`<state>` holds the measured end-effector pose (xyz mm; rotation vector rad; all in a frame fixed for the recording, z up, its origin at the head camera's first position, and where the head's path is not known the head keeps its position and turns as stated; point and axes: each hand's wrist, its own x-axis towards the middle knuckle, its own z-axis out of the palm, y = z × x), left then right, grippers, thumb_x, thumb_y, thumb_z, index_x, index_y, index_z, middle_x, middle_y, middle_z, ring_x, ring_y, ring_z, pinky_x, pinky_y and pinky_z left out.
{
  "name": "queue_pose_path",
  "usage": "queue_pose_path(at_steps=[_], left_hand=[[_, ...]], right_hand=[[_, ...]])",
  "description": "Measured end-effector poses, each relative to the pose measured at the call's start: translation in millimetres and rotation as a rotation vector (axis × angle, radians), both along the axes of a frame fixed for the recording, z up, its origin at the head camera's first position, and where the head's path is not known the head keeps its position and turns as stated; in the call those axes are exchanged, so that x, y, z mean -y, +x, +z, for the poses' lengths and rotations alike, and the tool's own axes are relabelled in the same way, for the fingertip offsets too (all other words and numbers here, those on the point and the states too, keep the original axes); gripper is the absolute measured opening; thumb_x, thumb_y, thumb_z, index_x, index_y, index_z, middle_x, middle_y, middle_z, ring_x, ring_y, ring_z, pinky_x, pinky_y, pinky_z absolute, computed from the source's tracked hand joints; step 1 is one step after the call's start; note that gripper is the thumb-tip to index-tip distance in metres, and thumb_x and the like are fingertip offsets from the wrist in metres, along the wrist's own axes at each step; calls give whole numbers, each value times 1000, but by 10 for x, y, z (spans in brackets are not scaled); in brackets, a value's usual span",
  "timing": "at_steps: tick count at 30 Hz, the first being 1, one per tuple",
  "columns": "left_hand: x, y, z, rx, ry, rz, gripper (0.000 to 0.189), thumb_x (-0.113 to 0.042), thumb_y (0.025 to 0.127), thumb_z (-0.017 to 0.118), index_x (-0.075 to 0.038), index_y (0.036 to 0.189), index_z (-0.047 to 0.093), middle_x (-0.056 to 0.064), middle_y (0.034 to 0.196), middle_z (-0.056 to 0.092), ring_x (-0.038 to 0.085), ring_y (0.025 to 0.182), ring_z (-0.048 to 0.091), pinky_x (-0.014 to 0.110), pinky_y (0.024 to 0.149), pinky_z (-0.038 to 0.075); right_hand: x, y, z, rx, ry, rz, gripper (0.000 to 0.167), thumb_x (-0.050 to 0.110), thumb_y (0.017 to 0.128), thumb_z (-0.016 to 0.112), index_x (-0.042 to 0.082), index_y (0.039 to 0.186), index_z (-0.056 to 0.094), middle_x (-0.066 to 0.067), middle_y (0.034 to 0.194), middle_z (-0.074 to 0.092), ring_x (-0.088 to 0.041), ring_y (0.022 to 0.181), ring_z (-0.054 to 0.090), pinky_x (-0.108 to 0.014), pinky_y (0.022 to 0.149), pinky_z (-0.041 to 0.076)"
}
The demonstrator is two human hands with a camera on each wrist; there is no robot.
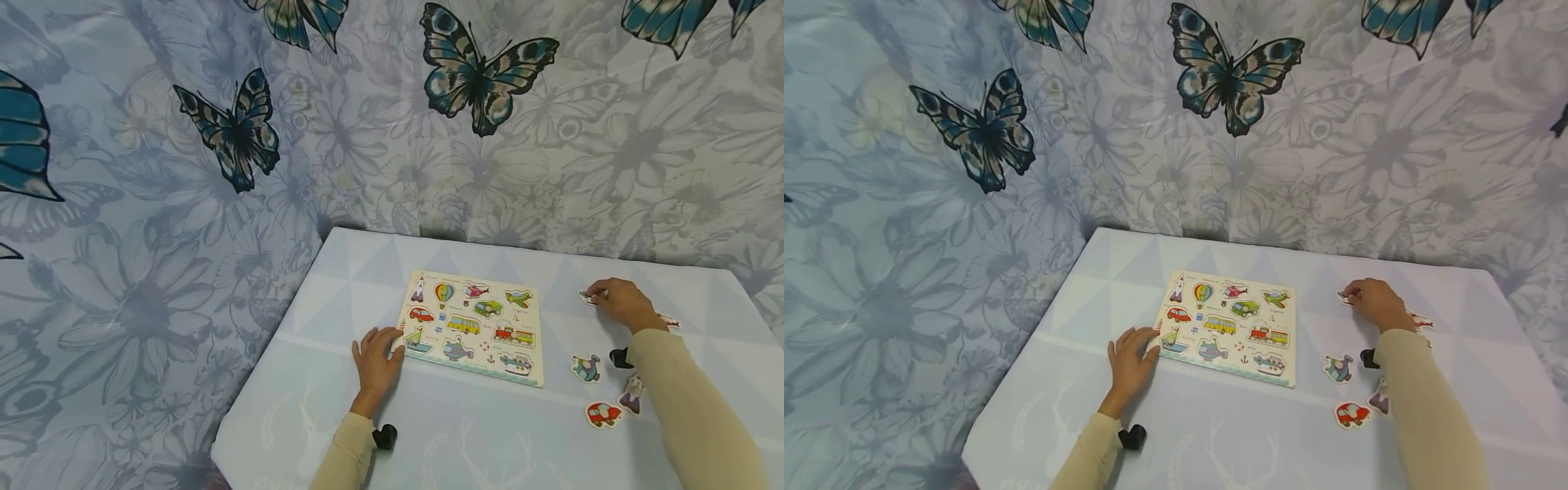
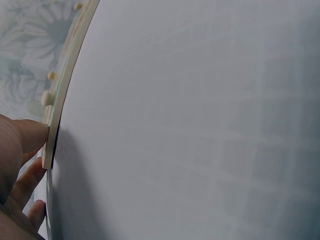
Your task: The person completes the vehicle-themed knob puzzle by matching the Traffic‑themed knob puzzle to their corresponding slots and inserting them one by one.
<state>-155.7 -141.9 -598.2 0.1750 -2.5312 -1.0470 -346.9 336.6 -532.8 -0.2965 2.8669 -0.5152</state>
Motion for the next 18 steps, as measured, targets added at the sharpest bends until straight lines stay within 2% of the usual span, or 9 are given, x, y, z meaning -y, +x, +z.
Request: queue_pose_path(at_steps=[5, 18], left_hand=[[6, -7, -5, -8, 5, -7, 26, -14, 87, 72, -14, 113, 73, 7, 126, 69, 41, 133, 48, 78, 109, 10], [5, -10, -16, -3, -5, -1, 27, -16, 87, 73, -15, 114, 73, 6, 126, 69, 40, 134, 48, 77, 110, 10]], right_hand=[[8, -12, -24, -5, -2, -7, 24, 10, 98, 57, -1, 117, 65, -29, 114, 61, -41, 98, 58, -50, 70, 49], [66, -19, 81, -59, 19, 36, 24, 12, 98, 58, 0, 116, 67, -28, 115, 63, -43, 101, 60, -49, 70, 51]])
